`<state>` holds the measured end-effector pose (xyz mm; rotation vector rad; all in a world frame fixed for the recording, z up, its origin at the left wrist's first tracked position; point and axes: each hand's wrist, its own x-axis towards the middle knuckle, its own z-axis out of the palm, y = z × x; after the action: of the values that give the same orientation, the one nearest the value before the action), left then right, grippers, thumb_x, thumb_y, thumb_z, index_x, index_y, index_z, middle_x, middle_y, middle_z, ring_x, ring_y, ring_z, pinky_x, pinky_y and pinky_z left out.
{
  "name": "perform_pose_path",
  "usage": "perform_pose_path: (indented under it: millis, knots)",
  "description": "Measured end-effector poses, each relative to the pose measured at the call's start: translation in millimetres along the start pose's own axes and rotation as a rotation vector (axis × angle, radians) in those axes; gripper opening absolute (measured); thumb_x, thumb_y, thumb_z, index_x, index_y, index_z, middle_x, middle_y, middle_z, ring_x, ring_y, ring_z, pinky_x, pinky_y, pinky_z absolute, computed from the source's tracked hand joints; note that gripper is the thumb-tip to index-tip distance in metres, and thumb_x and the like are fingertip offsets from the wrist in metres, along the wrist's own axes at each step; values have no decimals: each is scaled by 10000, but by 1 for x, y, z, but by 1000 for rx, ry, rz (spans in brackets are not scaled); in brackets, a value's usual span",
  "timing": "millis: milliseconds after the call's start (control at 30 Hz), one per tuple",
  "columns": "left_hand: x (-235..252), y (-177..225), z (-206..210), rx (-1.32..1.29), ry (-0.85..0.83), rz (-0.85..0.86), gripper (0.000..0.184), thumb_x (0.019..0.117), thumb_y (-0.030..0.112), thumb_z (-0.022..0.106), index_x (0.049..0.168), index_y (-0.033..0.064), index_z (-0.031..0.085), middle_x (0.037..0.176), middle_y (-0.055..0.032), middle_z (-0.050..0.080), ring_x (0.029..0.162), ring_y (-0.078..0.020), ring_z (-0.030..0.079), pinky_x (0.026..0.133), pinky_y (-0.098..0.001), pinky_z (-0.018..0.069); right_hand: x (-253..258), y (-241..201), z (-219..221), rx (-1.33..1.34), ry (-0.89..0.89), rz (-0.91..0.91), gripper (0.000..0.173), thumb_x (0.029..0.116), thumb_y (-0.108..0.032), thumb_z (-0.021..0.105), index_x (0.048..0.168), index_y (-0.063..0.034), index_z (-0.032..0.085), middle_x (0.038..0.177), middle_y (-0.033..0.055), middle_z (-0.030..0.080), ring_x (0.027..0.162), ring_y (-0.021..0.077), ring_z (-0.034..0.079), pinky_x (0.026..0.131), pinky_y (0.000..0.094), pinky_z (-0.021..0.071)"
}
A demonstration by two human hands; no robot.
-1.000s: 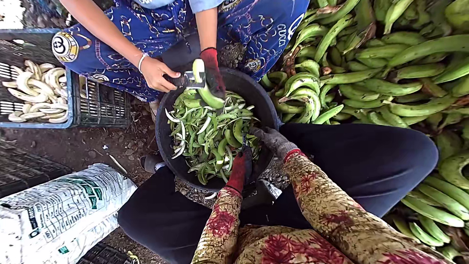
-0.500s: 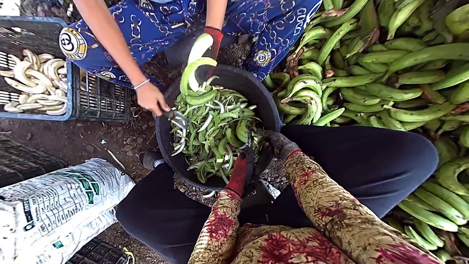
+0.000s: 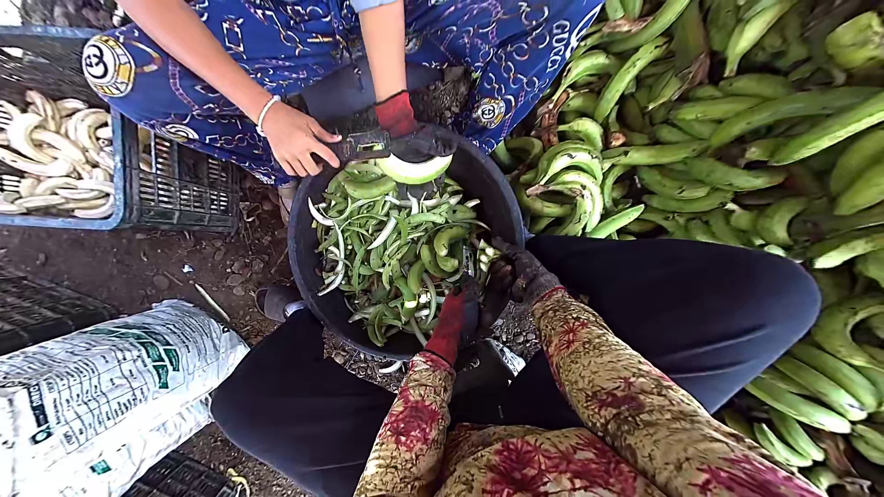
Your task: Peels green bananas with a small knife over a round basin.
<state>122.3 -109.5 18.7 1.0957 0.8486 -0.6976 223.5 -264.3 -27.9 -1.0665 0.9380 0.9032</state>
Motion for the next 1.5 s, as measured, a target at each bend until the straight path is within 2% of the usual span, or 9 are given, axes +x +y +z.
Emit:
perform_pose_path:
  millis: [167, 333, 533, 700, 867, 1100, 1333, 1433, 1500]
  knots:
    - [11, -3, 5, -21, 9, -33, 388, 1099, 398, 440, 1208, 53, 579, 777, -79, 627, 599, -171, 625, 540, -335, 566, 0, 4, 1, 100, -41, 38, 441, 994, -528, 548, 763, -157, 488, 533, -44, 407, 374, 44, 419, 336, 181, 382]
    - [18, -30, 9, 737, -89, 125, 421, 1095, 261, 461, 1375, -32, 572, 1302, -247, 637, 1204, -332, 628, 1059, -485, 478, -21, -8, 28, 257, -123, -53, 472, 1024, -563, 454, 766, -169, 485, 540, -45, 427, 379, 43, 429, 347, 185, 394]
    - [-20, -30, -45, 528, -73, -28, 504, 1071, 498, 437, 1307, 85, 604, 977, -121, 697, 798, -225, 692, 734, -443, 594, -38, -39, 54, 160, -90, -455, 394, 1054, -490, 466, 1231, -152, 562, 895, 20, 646, 660, 98, 610, 584, 246, 533]
    - [-64, -26, -105, 517, 56, 135, 471, 1017, 446, 570, 1312, 79, 593, 1005, -88, 700, 853, -184, 692, 789, -414, 596, -20, -30, 67, -358, 63, -474, 691, 944, -605, 613, 1485, -203, 461, 1179, 113, 647, 921, 256, 661, 780, 467, 576]
    - [-78, -40, -128, 285, 200, 258, 429, 1026, 310, 590, 1354, 37, 548, 920, -79, 687, 751, -150, 668, 693, -342, 587, 1, -11, 92, -1069, 418, -434, 800, 922, -625, 617, 1486, -79, 460, 1317, 270, 614, 1220, 444, 598, 994, 671, 473]
    - [-60, -46, -118, 189, 268, 271, 443, 1110, 347, 382, 1349, 24, 569, 908, -65, 649, 729, -115, 610, 682, -317, 548, 12, -17, 131, -1308, 474, -245, 1061, 819, -637, 721, 1540, 28, 314, 1403, 236, 575, 1305, 358, 569, 1092, 545, 448]
    - [-33, -37, -112, 239, 308, 361, 462, 1089, 363, 475, 1400, 29, 547, 915, -115, 663, 709, -160, 619, 655, -364, 558, -9, -20, 75, -640, 176, -348, 705, 923, -400, 730, 1493, -95, 450, 1343, 204, 602, 1177, 328, 628, 948, 526, 551]
    - [-34, -30, -106, 170, 277, 468, 471, 1077, 326, 487, 1439, 26, 490, 996, -108, 649, 766, -135, 615, 699, -341, 558, -55, -19, 52, -84, -169, -431, 539, 1009, -259, 611, 1503, -147, 427, 1183, 183, 661, 961, 297, 688, 774, 461, 598]
    - [-39, -29, -106, 158, 265, 513, 498, 1068, 334, 508, 1476, 51, 472, 1121, -116, 668, 871, -136, 654, 769, -340, 580, -88, -19, 42, 115, -455, -423, 485, 1048, -366, 481, 1480, -148, 434, 1264, 216, 652, 1079, 375, 678, 858, 543, 591]
